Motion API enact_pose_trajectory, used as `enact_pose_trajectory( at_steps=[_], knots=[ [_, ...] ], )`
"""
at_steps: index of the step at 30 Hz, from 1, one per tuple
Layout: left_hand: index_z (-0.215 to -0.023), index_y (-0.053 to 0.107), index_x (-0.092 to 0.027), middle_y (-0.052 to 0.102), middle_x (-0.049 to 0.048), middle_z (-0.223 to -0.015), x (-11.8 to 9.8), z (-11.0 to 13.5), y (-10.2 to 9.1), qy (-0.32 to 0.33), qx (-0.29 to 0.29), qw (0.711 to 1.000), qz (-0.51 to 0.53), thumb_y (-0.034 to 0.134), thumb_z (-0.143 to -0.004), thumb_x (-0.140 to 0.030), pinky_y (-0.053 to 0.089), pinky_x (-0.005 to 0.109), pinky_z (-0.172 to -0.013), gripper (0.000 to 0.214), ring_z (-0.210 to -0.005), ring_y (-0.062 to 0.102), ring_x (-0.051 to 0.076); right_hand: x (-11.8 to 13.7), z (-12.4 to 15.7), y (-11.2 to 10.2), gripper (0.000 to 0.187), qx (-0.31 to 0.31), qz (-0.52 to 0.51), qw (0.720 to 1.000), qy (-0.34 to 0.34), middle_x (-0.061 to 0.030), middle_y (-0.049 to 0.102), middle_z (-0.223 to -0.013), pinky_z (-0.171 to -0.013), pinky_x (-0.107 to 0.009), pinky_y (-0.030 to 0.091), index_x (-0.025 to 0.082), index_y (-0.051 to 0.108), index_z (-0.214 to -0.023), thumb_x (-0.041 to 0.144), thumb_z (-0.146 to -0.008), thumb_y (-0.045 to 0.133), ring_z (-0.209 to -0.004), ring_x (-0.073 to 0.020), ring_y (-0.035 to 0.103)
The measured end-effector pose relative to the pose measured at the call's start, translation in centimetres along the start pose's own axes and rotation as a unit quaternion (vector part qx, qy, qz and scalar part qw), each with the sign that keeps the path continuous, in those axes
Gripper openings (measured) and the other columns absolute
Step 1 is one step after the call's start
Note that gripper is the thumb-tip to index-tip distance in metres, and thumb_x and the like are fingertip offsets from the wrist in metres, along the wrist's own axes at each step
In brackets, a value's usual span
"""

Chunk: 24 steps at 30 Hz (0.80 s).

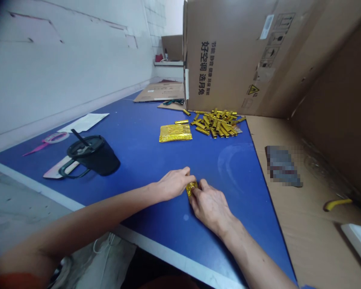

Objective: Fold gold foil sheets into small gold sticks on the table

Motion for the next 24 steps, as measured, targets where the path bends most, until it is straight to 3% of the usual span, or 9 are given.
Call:
enact_pose_trajectory(
  at_steps=[4, 7, 10, 14, 19, 24],
  knots=[
    [-0.091, 0.051, -0.025, 0.045, 0.0013, -0.082, 0.3, 0.3, 0.2, -0.035, -0.015, 0.998, 0.049, 0.035, -0.083, -0.025, 0.038, 0.025, -0.059, 0.017, -0.068, 0.05, 0.013, 1.4, 0.3, 0.1, 0.027, 0.011, -0.051, 0.998, -0.035, -0.0049, 0.052, -0.084, -0.058, -0.025, 0.042, 0.019, 0.059, -0.085, 0.028, -0.083, 0.034, -0.066, -0.013, 0.055],
    [-0.095, 0.049, -0.021, 0.048, 0.0037, -0.086, 1.0, 0.7, 0.0, -0.102, -0.046, 0.993, 0.039, 0.041, -0.081, -0.028, 0.039, 0.03, -0.067, 0.017, -0.08, 0.049, 0.018, 2.8, 0.6, 0.0, 0.024, 0.013, -0.103, 0.992, -0.069, -0.0048, 0.054, -0.092, -0.064, -0.025, 0.042, 0.021, 0.058, -0.088, 0.027, -0.082, 0.036, -0.077, -0.0143, 0.056],
    [-0.09, 0.048, -0.016, 0.051, 0.0063, -0.086, 1.7, 1.0, 0.1, -0.165, -0.039, 0.985, 0.034, 0.046, -0.078, -0.032, 0.038, 0.033, -0.071, 0.02, -0.082, 0.049, 0.021, 3.3, 0.6, 0.0, 0.02, 0.011, -0.159, 0.984, -0.078, -0.0033, 0.056, -0.094, -0.067, -0.025, 0.042, 0.022, 0.055, -0.09, 0.022, -0.081, 0.037, -0.081, -0.0144, 0.055],
    [-0.082, 0.049, -0.016, 0.054, 0.0051, -0.082, 1.5, 1.0, 0.1, -0.159, -0.019, 0.986, 0.046, 0.045, -0.078, -0.03, 0.037, 0.032, -0.069, 0.015, -0.08, 0.051, 0.02, 1.3, 0.0, 0.3, 0.016, -0.017, -0.205, 0.978, -0.036, -0.001, 0.058, -0.084, -0.066, -0.024, 0.041, 0.021, 0.053, -0.083, 0.016, -0.079, 0.038, -0.076, -0.013, 0.055],
    [-0.083, 0.047, -0.017, 0.055, 0.0038, -0.081, 1.2, 0.8, 0.1, -0.138, -0.038, 0.988, 0.06, 0.049, -0.077, -0.031, 0.037, 0.029, -0.067, 0.016, -0.077, 0.052, 0.019, -2.5, -0.7, 0.9, 0.014, -0.042, -0.133, 0.988, 0.058, -0.0013, 0.055, -0.078, -0.06, -0.024, 0.039, 0.022, 0.055, -0.079, 0.021, -0.079, 0.041, -0.069, -0.014, 0.055],
    [-0.085, 0.046, -0.018, 0.055, 0.0015, -0.076, 1.0, 0.6, 0.5, -0.112, -0.051, 0.988, 0.095, 0.048, -0.077, -0.026, 0.037, 0.027, -0.064, 0.012, -0.074, 0.052, 0.017, -3.5, -0.7, 0.3, 0.024, -0.076, -0.083, 0.989, 0.092, -0.0034, 0.054, -0.088, -0.057, -0.024, 0.039, 0.023, 0.05, -0.1, 0.029, -0.077, 0.046, -0.075, -0.0166, 0.055]
  ],
)
Point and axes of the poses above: each hand's wrist, its own z-axis away from the middle knuckle, its own y-axis out of the palm, x = y × z, the point moved 9 cm from there along -z, towards the middle knuckle
